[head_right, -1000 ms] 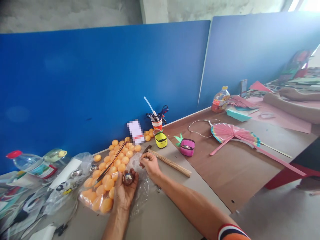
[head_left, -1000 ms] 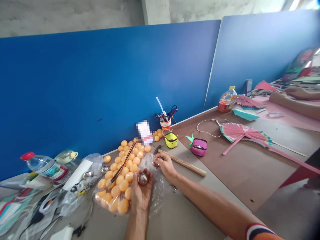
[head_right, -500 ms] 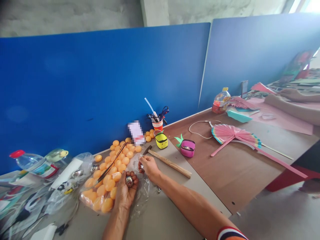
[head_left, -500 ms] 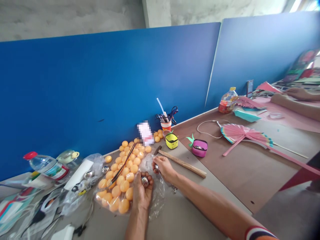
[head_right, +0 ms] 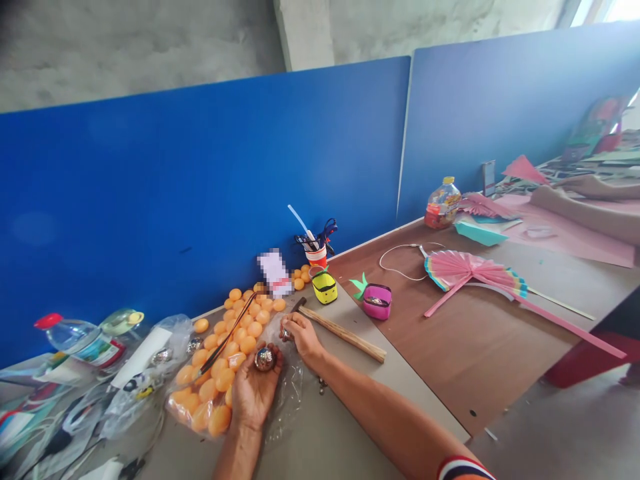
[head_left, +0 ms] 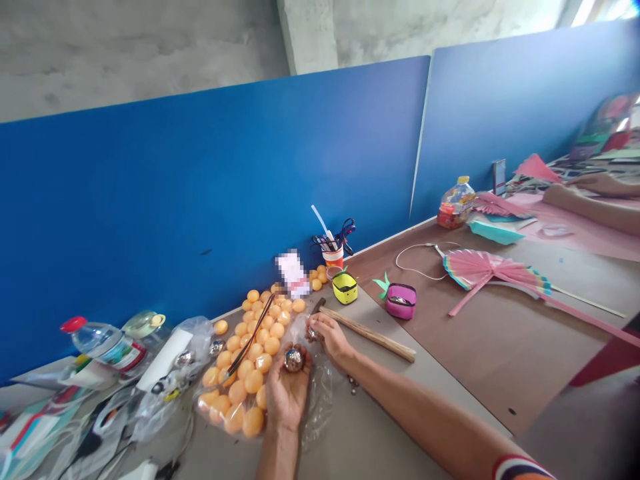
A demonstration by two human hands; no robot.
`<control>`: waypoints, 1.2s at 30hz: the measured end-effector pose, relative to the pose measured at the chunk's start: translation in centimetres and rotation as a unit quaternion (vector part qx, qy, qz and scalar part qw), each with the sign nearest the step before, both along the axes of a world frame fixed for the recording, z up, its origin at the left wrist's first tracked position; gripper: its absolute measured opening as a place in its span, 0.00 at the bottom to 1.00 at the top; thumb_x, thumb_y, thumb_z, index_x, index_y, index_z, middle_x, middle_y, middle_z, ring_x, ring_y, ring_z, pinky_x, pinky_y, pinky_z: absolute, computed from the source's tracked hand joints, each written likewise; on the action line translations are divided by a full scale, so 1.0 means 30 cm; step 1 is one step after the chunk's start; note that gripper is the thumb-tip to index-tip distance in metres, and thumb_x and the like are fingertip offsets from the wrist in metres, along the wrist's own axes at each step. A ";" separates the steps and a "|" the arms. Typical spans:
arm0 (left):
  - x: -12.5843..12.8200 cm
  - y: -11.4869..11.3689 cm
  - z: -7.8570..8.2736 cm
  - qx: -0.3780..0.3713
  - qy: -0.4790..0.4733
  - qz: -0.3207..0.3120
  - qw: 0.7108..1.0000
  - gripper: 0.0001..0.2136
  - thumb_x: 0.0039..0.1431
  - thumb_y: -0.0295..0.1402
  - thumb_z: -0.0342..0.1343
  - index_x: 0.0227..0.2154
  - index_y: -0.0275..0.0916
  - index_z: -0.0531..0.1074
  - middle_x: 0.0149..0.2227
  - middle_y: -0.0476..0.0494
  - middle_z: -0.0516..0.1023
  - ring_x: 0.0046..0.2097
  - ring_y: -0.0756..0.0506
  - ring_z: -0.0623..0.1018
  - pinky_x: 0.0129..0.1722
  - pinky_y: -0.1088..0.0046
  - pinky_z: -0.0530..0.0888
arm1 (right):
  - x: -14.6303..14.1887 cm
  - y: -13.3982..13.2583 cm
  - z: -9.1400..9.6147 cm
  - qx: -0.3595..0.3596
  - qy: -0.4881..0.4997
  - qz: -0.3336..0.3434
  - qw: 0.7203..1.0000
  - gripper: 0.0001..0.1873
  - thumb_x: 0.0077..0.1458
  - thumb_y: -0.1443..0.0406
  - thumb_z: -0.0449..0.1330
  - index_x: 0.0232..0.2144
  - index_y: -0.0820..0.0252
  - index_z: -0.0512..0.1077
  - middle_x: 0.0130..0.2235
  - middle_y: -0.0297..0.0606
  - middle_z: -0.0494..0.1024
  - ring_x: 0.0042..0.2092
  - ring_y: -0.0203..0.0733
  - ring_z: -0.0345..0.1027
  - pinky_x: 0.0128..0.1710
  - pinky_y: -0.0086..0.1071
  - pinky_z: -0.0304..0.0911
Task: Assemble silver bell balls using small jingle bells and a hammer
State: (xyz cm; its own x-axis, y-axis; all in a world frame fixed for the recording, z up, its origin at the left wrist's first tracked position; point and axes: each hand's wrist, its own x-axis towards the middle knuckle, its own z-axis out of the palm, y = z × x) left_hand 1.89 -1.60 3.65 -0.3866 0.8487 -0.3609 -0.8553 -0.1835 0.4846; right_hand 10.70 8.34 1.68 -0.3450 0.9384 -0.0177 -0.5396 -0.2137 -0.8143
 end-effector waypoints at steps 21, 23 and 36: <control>0.020 -0.012 -0.014 -0.011 0.058 -0.012 0.998 0.08 0.49 0.25 0.65 0.34 0.37 0.75 0.31 0.43 0.80 0.29 0.49 0.78 0.30 0.73 0.78 | 0.030 -0.024 0.040 -0.093 0.000 0.070 0.993 0.19 0.31 0.64 0.72 0.30 0.59 0.74 0.24 0.29 0.73 0.29 0.37 0.69 0.30 0.31 0.66; 0.017 -0.013 -0.018 0.013 0.066 -0.023 0.997 0.08 0.48 0.26 0.67 0.33 0.37 0.75 0.29 0.45 0.79 0.26 0.51 0.75 0.26 0.77 0.75 | 0.029 -0.020 0.037 -0.094 -0.003 0.079 0.992 0.17 0.31 0.64 0.73 0.27 0.59 0.73 0.21 0.27 0.71 0.26 0.36 0.66 0.27 0.30 0.64; 0.022 -0.010 0.017 0.006 0.048 -0.012 0.999 0.09 0.48 0.23 0.63 0.34 0.37 0.78 0.34 0.40 0.82 0.33 0.45 0.81 0.29 0.74 0.77 | 0.020 0.012 0.009 -0.091 0.051 0.090 0.990 0.14 0.36 0.61 0.70 0.25 0.61 0.73 0.22 0.31 0.73 0.23 0.34 0.63 0.25 0.30 0.59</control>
State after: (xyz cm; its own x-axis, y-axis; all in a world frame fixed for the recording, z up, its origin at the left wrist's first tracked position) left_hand 2.55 -1.89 4.16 -0.3985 0.8622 -0.3128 -0.8089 -0.1696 0.5630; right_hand 11.30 8.70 1.94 -0.5156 0.8458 -0.1371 -0.5565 -0.4522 -0.6970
